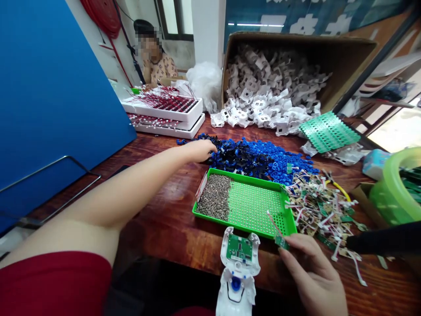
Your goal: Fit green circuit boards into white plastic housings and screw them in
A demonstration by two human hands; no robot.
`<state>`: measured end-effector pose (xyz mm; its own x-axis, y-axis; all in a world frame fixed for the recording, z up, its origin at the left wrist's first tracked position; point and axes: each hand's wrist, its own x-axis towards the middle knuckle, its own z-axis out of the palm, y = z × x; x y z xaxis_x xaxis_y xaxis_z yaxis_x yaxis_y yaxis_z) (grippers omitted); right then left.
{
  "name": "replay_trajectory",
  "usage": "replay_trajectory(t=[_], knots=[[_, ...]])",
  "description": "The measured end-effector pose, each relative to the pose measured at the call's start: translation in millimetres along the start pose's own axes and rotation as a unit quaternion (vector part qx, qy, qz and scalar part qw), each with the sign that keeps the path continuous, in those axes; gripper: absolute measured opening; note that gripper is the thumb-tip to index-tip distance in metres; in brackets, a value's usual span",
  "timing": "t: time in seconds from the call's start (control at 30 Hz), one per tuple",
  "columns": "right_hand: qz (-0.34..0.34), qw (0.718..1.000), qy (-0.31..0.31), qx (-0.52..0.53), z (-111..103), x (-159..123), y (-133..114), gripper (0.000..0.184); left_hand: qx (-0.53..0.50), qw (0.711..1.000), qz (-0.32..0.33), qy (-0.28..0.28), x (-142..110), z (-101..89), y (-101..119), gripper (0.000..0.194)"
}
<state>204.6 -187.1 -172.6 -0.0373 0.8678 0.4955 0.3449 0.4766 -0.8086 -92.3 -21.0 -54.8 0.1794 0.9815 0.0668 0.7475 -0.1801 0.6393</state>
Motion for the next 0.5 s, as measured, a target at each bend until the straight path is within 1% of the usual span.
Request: replay_trajectory(t=[0.07,0.13,0.2,0.27,0.33,0.4,0.5], knots=[[-0.047,0.999,0.01,-0.022,2.6,-4.8,0.2,0.024,0.057,0.998,0.003,-0.029,14.7,6.0,-16.0,0.036],[-0.085,0.996,0.009,-0.031,3.8,-5.9,-0.7,0.026,0.111,0.992,0.012,-0.06,25.2,12.3,-30.5,0.032],[-0.096,0.994,-0.007,-0.045,4.1,-5.3,-0.7,0.028,0.153,0.985,0.024,-0.079,32.1,17.1,-42.3,0.03],[-0.09,0.994,-0.025,-0.059,4.4,-4.4,0.4,0.028,0.184,0.979,0.036,-0.084,35.9,20.2,-50.1,0.029],[-0.086,0.994,-0.031,-0.067,4.9,-4.3,1.5,0.028,0.204,0.975,0.045,-0.076,37.2,21.4,-53.2,0.029],[-0.083,0.994,-0.024,-0.068,5.2,-5.4,2.2,0.028,0.214,0.974,0.052,-0.058,36.5,20.0,-50.8,0.027],[-0.074,0.995,-0.014,-0.06,4.7,-8.8,3.3,0.028,0.208,0.976,0.065,-0.015,28.1,12.3,-36.5,0.027]])
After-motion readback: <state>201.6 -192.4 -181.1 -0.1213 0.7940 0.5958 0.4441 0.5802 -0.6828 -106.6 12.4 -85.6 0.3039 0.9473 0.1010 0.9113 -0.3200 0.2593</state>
